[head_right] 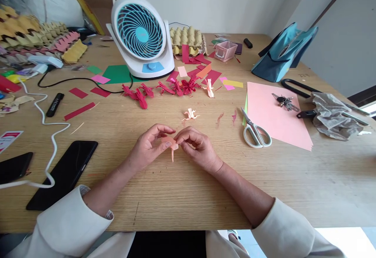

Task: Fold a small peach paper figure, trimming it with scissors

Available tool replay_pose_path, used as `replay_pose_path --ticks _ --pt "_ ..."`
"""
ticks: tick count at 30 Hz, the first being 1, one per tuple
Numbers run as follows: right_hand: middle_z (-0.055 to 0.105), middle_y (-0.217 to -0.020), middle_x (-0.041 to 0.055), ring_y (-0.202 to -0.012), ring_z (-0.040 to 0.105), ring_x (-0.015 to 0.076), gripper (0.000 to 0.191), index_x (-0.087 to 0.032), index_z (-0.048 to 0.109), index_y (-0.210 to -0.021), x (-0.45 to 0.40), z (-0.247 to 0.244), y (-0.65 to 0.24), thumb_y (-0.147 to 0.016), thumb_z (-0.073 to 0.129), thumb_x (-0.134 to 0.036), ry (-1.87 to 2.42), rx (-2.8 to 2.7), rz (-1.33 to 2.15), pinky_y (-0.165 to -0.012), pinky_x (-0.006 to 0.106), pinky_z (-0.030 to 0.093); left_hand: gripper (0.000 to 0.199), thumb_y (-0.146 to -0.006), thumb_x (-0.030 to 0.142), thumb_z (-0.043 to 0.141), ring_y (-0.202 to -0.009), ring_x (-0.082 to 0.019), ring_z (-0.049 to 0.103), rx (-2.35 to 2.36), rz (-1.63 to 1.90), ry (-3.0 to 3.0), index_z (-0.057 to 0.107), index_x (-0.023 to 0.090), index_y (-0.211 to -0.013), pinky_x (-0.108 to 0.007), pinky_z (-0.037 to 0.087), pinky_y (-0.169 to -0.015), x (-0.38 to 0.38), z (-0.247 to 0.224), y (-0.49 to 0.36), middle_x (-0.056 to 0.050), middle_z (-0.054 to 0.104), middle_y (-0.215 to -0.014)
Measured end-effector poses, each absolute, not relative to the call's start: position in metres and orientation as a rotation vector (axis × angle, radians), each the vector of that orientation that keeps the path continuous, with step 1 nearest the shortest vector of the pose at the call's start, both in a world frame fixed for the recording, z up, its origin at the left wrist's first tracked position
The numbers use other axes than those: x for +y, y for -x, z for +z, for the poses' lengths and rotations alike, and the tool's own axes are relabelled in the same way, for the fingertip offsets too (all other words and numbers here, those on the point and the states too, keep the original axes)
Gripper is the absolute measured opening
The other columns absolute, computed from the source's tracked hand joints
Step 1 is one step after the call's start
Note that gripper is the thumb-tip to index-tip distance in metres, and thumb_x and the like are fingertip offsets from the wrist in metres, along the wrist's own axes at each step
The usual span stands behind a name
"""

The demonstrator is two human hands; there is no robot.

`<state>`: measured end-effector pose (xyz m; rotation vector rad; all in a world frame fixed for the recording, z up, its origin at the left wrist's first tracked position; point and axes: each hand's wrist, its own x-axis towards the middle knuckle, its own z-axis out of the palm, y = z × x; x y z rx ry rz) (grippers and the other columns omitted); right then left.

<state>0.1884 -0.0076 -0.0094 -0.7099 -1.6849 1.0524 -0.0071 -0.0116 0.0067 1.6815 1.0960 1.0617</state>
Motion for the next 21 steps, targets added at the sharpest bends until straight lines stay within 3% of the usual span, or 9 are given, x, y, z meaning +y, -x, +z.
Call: replay_pose_path --ticks 5,10,16,21 --pt "0.066 -0.091 0.0054 -0.086 0.064 0.0173 0.011 -0.023 0.067 -0.089 -0.009 -0.009 -0.186 -0.09 0.064 -0.033 0.727 -1.56 1.208 -0.08 0.035 0.052 0.03 -0.081 0.032 0.072 -0.089 -0.017 0.067 1.008 0.879 -1.463 0.061 0.017 -0.105 -0.028 0.05 -0.08 -0.009 0.002 0.008 -0.006 0.07 -0.097" --pt "0.067 -0.103 0.0049 -0.087 0.066 0.0154 0.027 -0.023 0.062 -0.108 -0.006 -0.01 -0.186 -0.088 0.067 -0.042 0.803 -1.308 1.388 -0.085 0.034 0.053 0.025 -0.076 0.036 0.075 -0.072 -0.011 0.061 1.133 1.044 -1.258 0.062 0.016 -0.081 -0.023 0.046 -0.069 -0.011 0.007 0.004 0.001 0.065 -0.077" --pt "0.067 -0.079 0.0016 -0.073 0.062 0.0141 0.03 -0.019 0.065 -0.092 -0.005 -0.016 -0.183 -0.083 0.07 -0.047 0.935 -1.381 1.434 -0.073 0.029 0.052 0.032 -0.069 0.037 0.08 -0.072 -0.011 0.064 1.098 1.137 -0.966 0.058 0.016 -0.077 -0.024 0.048 -0.073 -0.013 0.006 -0.003 0.002 0.065 -0.073" --pt "0.067 -0.073 0.0003 -0.067 0.062 0.0135 0.03 -0.02 0.063 -0.084 -0.007 -0.017 -0.179 -0.078 0.074 -0.048 0.884 -1.337 1.508 -0.068 0.028 0.052 0.034 -0.07 0.038 0.081 -0.072 -0.013 0.066 1.07 1.071 -0.964 0.057 0.015 -0.077 -0.024 0.049 -0.07 -0.019 0.003 -0.011 0.001 0.066 -0.073"
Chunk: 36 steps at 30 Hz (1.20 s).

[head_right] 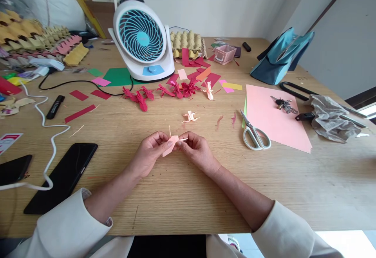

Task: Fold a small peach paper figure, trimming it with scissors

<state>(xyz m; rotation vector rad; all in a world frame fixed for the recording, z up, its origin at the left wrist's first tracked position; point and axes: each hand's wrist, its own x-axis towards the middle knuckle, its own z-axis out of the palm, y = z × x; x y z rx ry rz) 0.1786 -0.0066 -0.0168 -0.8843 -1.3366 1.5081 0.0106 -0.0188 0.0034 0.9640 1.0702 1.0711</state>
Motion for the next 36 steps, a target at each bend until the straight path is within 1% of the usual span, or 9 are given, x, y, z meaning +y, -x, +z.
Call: replay_pose_path --ticks 3,6,8,10,14,17,26,31,36 --pt "0.067 -0.072 -0.0001 -0.067 0.062 0.0139 0.032 -0.021 0.063 -0.083 -0.0068 -0.0178 -0.1787 -0.077 0.074 -0.05 0.892 -1.296 1.524 -0.068 0.029 0.053 0.035 -0.07 0.036 0.081 -0.073 -0.014 0.067 1.043 1.067 -0.983 0.058 0.015 -0.086 -0.025 0.049 -0.07 -0.0212 0.0013 -0.0133 -0.001 0.069 -0.078" --pt "0.067 -0.072 -0.0003 -0.067 0.062 0.0137 0.032 -0.02 0.063 -0.083 -0.0064 -0.0185 -0.1796 -0.078 0.074 -0.05 0.89 -1.311 1.518 -0.067 0.029 0.052 0.045 -0.068 0.033 0.083 -0.078 -0.016 0.069 1.002 1.058 -0.916 0.057 0.016 -0.1 -0.027 0.05 -0.074 -0.0211 -0.0002 -0.0135 -0.002 0.072 -0.085" --pt "0.065 -0.071 -0.0008 -0.066 0.061 0.0132 0.032 -0.02 0.062 -0.082 -0.0061 -0.018 -0.18 -0.078 0.073 -0.05 0.885 -1.322 1.513 -0.066 0.028 0.051 0.046 -0.068 0.032 0.084 -0.079 -0.016 0.068 0.985 1.05 -0.889 0.058 0.016 -0.103 -0.027 0.05 -0.076 -0.0202 -0.0008 -0.0128 -0.003 0.072 -0.087" --pt "0.064 -0.07 -0.0013 -0.065 0.059 0.0124 0.032 -0.02 0.062 -0.082 -0.0059 -0.0171 -0.1802 -0.078 0.073 -0.049 0.888 -1.332 1.5 -0.065 0.027 0.049 0.042 -0.068 0.031 0.083 -0.079 -0.014 0.066 0.978 1.038 -0.887 0.06 0.015 -0.099 -0.026 0.049 -0.075 -0.0195 -0.0014 -0.012 -0.002 0.071 -0.087" --pt "0.062 -0.07 -0.0014 -0.064 0.056 0.012 0.032 -0.02 0.061 -0.082 -0.0056 -0.0167 -0.1805 -0.078 0.073 -0.049 0.905 -1.353 1.47 -0.063 0.026 0.046 0.029 -0.07 0.031 0.082 -0.071 -0.009 0.058 0.987 1.036 -0.925 0.061 0.015 -0.083 -0.021 0.044 -0.068 -0.0198 -0.0024 -0.0107 0.002 0.063 -0.076" --pt "0.061 -0.071 -0.0015 -0.065 0.055 0.0125 0.032 -0.02 0.06 -0.082 -0.0054 -0.0178 -0.1807 -0.078 0.073 -0.05 0.897 -1.354 1.465 -0.063 0.027 0.046 0.029 -0.071 0.032 0.081 -0.069 -0.009 0.055 0.996 1.05 -0.967 0.058 0.015 -0.076 -0.021 0.042 -0.066 -0.021 -0.002 -0.0109 0.003 0.06 -0.073" --pt "0.061 -0.072 -0.0011 -0.067 0.056 0.013 0.03 -0.021 0.061 -0.082 -0.0065 -0.0161 -0.181 -0.079 0.073 -0.048 0.859 -1.363 1.494 -0.065 0.028 0.047 0.032 -0.072 0.038 0.08 -0.068 -0.01 0.057 1.026 1.033 -0.961 0.057 0.016 -0.074 -0.022 0.044 -0.064 -0.0225 -0.0009 -0.012 0.002 0.062 -0.073" --pt "0.062 -0.076 -0.0002 -0.069 0.058 0.0141 0.03 -0.021 0.061 -0.086 -0.0072 -0.0155 -0.1812 -0.079 0.073 -0.048 0.822 -1.361 1.532 -0.068 0.03 0.048 0.03 -0.073 0.039 0.079 -0.072 -0.01 0.059 0.96 1.015 -0.913 0.061 0.016 -0.08 -0.022 0.047 -0.068 -0.0219 -0.0034 -0.0105 0.001 0.064 -0.078" --pt "0.06 -0.076 -0.0005 -0.068 0.054 0.0124 0.027 -0.02 0.062 -0.085 -0.0059 -0.0156 -0.1814 -0.082 0.07 -0.046 0.856 -1.383 1.454 -0.066 0.027 0.047 0.031 -0.073 0.038 0.079 -0.068 -0.009 0.055 1.002 1.046 -0.918 0.057 0.016 -0.075 -0.02 0.044 -0.064 -0.0216 -0.0003 -0.0108 0.003 0.06 -0.074"
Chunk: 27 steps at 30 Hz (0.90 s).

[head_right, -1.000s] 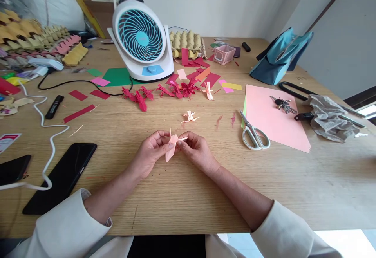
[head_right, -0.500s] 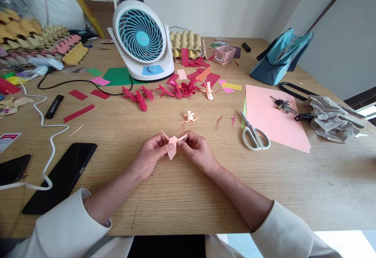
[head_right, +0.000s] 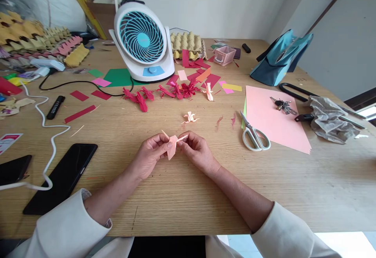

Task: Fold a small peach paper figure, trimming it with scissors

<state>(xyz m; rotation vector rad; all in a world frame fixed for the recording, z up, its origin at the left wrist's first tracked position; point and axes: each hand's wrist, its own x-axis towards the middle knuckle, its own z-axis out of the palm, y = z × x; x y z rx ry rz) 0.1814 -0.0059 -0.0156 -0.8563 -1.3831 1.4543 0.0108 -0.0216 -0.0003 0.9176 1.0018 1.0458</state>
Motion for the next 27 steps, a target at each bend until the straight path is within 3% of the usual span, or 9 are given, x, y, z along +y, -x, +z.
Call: replay_pose_path --ticks 5,13,17,23,27 --pt "0.059 -0.084 0.0004 -0.069 0.052 0.0118 0.026 -0.021 0.061 -0.091 -0.0037 -0.0176 -0.1813 -0.083 0.07 -0.044 0.899 -1.306 1.384 -0.066 0.026 0.046 0.032 -0.07 0.036 0.08 -0.064 -0.008 0.05 1.057 1.101 -0.913 0.055 0.016 -0.073 -0.02 0.042 -0.059 -0.0209 0.0012 -0.011 0.004 0.056 -0.068" --pt "0.058 -0.079 0.0 -0.073 0.052 0.0131 0.023 -0.02 0.062 -0.087 -0.0052 -0.0201 -0.1827 -0.087 0.065 -0.042 0.892 -1.425 1.414 -0.069 0.027 0.044 0.032 -0.076 0.037 0.077 -0.066 -0.009 0.053 0.994 1.061 -0.927 0.054 0.016 -0.073 -0.022 0.046 -0.065 -0.0234 0.0005 -0.0112 0.003 0.058 -0.069" --pt "0.061 -0.085 0.0016 -0.076 0.056 0.014 0.024 -0.02 0.063 -0.093 -0.0062 -0.019 -0.1839 -0.087 0.066 -0.043 0.877 -1.389 1.457 -0.072 0.029 0.048 0.029 -0.075 0.037 0.079 -0.069 -0.009 0.058 0.907 0.997 -0.832 0.061 0.014 -0.079 -0.021 0.047 -0.067 -0.0223 0.0006 -0.0112 0.0 0.064 -0.075" --pt "0.063 -0.1 0.0045 -0.085 0.062 0.0153 0.036 -0.022 0.06 -0.113 -0.0053 -0.0128 -0.1836 -0.084 0.07 -0.041 0.793 -1.401 1.563 -0.081 0.031 0.052 0.032 -0.067 0.025 0.087 -0.061 -0.006 0.058 0.728 0.876 -0.544 0.062 0.016 -0.086 -0.018 0.048 -0.062 -0.0206 0.0005 -0.0104 0.001 0.064 -0.073" --pt "0.063 -0.102 0.0029 -0.085 0.062 0.0145 0.041 -0.026 0.059 -0.115 -0.0045 -0.0128 -0.184 -0.08 0.075 -0.039 0.727 -1.28 1.564 -0.081 0.031 0.053 0.034 -0.064 0.017 0.088 -0.063 -0.005 0.058 0.627 0.815 -0.371 0.063 0.016 -0.086 -0.018 0.05 -0.064 -0.0208 -0.0032 -0.0104 0.001 0.063 -0.075"
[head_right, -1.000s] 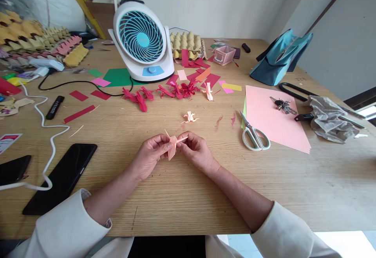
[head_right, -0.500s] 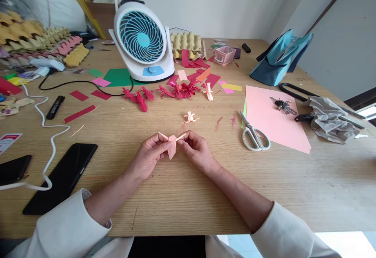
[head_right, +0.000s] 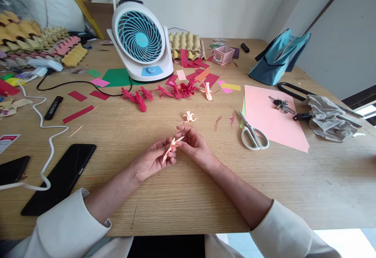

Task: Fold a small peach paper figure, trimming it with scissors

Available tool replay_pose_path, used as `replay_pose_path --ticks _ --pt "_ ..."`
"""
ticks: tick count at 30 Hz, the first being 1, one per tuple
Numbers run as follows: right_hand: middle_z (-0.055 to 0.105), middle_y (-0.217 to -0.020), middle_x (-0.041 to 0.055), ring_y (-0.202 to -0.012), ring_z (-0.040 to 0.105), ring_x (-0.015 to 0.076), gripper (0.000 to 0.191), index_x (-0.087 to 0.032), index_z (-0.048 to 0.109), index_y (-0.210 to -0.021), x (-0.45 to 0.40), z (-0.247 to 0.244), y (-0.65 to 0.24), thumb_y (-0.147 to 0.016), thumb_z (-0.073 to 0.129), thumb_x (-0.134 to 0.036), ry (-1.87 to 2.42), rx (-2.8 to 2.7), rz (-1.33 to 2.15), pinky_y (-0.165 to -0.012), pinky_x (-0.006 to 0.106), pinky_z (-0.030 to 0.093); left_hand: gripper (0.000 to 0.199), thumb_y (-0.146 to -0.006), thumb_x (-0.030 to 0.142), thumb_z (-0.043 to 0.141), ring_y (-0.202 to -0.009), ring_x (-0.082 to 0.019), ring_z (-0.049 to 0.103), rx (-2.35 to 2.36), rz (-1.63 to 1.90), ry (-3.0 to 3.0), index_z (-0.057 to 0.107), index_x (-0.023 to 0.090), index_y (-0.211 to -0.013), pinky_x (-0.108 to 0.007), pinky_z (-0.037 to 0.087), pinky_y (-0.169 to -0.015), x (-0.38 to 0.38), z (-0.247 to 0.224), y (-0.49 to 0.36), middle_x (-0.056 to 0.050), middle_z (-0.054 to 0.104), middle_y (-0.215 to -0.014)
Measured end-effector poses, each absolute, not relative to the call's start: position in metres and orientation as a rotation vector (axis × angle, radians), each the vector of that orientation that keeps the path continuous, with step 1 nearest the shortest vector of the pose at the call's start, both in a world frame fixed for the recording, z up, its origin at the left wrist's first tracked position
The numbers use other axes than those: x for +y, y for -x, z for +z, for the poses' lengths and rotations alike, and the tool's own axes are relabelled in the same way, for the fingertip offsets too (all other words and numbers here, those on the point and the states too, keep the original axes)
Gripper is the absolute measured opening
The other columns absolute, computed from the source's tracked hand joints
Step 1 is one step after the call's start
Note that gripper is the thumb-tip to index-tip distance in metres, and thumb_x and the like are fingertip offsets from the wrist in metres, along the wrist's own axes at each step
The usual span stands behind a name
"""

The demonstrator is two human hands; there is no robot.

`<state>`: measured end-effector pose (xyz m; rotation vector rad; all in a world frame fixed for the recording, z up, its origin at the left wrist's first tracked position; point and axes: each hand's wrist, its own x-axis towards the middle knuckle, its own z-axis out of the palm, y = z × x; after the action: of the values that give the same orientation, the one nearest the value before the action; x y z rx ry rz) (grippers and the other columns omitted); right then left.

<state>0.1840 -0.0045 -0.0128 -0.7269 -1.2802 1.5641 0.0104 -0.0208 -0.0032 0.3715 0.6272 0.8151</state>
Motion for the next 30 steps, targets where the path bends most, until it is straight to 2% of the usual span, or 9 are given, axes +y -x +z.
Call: replay_pose_path --ticks 3,5,9,12,14,18,22,27,30 --pt "0.065 -0.089 0.0015 -0.078 0.062 0.0135 0.025 -0.022 0.065 -0.095 -0.006 -0.013 -0.184 -0.08 0.075 -0.039 0.758 -1.282 1.579 -0.077 0.03 0.052 0.032 -0.064 0.018 0.087 -0.062 -0.004 0.057 0.62 0.78 -0.379 0.065 0.014 -0.086 -0.016 0.049 -0.061 -0.021 -0.007 -0.011 0.001 0.061 -0.075" --pt "0.066 -0.079 0.0009 -0.073 0.061 0.0136 0.023 -0.02 0.064 -0.085 -0.006 -0.014 -0.184 -0.08 0.074 -0.04 0.795 -1.284 1.596 -0.073 0.03 0.051 0.031 -0.066 0.025 0.087 -0.065 -0.006 0.058 0.686 0.784 -0.475 0.066 0.014 -0.087 -0.018 0.05 -0.062 -0.021 -0.007 -0.01 0.0 0.062 -0.077" --pt "0.066 -0.077 0.001 -0.071 0.06 0.0145 0.028 -0.02 0.061 -0.081 -0.005 -0.015 -0.183 -0.077 0.074 -0.045 0.918 -1.269 1.453 -0.071 0.029 0.049 0.034 -0.082 0.048 0.069 -0.089 -0.016 0.064 0.94 0.972 -0.954 0.068 0.016 -0.092 -0.03 0.054 -0.082 -0.021 -0.002 -0.009 -0.006 0.067 -0.095" --pt "0.064 -0.076 0.0013 -0.07 0.058 0.0142 0.029 -0.02 0.059 -0.078 -0.005 -0.017 -0.181 -0.078 0.073 -0.046 0.987 -1.295 1.309 -0.067 0.028 0.047 0.033 -0.082 0.042 0.071 -0.103 -0.021 0.062 1.121 1.041 -1.439 0.066 0.018 -0.103 -0.033 0.05 -0.093 -0.023 0.003 -0.009 -0.008 0.068 -0.107" --pt "0.062 -0.074 0.0006 -0.067 0.056 0.0136 0.027 -0.02 0.059 -0.078 -0.007 -0.018 -0.18 -0.079 0.073 -0.043 0.987 -1.328 1.29 -0.064 0.027 0.046 0.031 -0.078 0.036 0.075 -0.097 -0.02 0.063 1.215 1.07 -1.65 0.065 0.018 -0.101 -0.032 0.05 -0.089 -0.025 0.005 -0.011 -0.008 0.069 -0.103" --pt "0.059 -0.074 0.0 -0.067 0.054 0.0132 0.024 -0.019 0.059 -0.079 -0.011 -0.018 -0.178 -0.079 0.074 -0.039 0.993 -1.424 1.258 -0.063 0.026 0.044 0.016 -0.087 0.032 0.064 -0.082 -0.017 0.064 1.291 1.113 -1.76 0.067 0.017 -0.084 -0.028 0.05 -0.077 -0.026 0.004 -0.011 -0.005 0.069 -0.087" --pt "0.06 -0.074 0.0003 -0.068 0.057 0.0137 0.026 -0.02 0.058 -0.08 -0.011 -0.017 -0.178 -0.08 0.073 -0.042 0.949 -1.411 1.291 -0.064 0.027 0.046 0.019 -0.085 0.034 0.066 -0.075 -0.016 0.064 1.175 1.09 -1.593 0.071 0.016 -0.08 -0.026 0.05 -0.071 -0.022 0.003 -0.006 -0.004 0.07 -0.08" --pt "0.062 -0.082 0.0005 -0.071 0.059 0.0132 0.033 -0.022 0.058 -0.093 -0.01 -0.015 -0.176 -0.077 0.075 -0.045 0.862 -1.322 1.404 -0.066 0.028 0.049 0.022 -0.077 0.037 0.075 -0.073 -0.015 0.063 1.094 1.094 -1.287 0.073 0.015 -0.076 -0.025 0.049 -0.07 -0.018 0.002 -0.004 -0.003 0.071 -0.077" --pt "0.064 -0.08 0.0017 -0.074 0.062 0.0153 0.034 -0.021 0.058 -0.086 -0.012 -0.015 -0.173 -0.076 0.076 -0.048 0.86 -1.361 1.481 -0.071 0.03 0.051 0.024 -0.072 0.038 0.079 -0.07 -0.013 0.06 1.066 1.152 -1.092 0.072 0.014 -0.072 -0.025 0.048 -0.068 -0.02 0.001 -0.008 -0.002 0.069 -0.074"
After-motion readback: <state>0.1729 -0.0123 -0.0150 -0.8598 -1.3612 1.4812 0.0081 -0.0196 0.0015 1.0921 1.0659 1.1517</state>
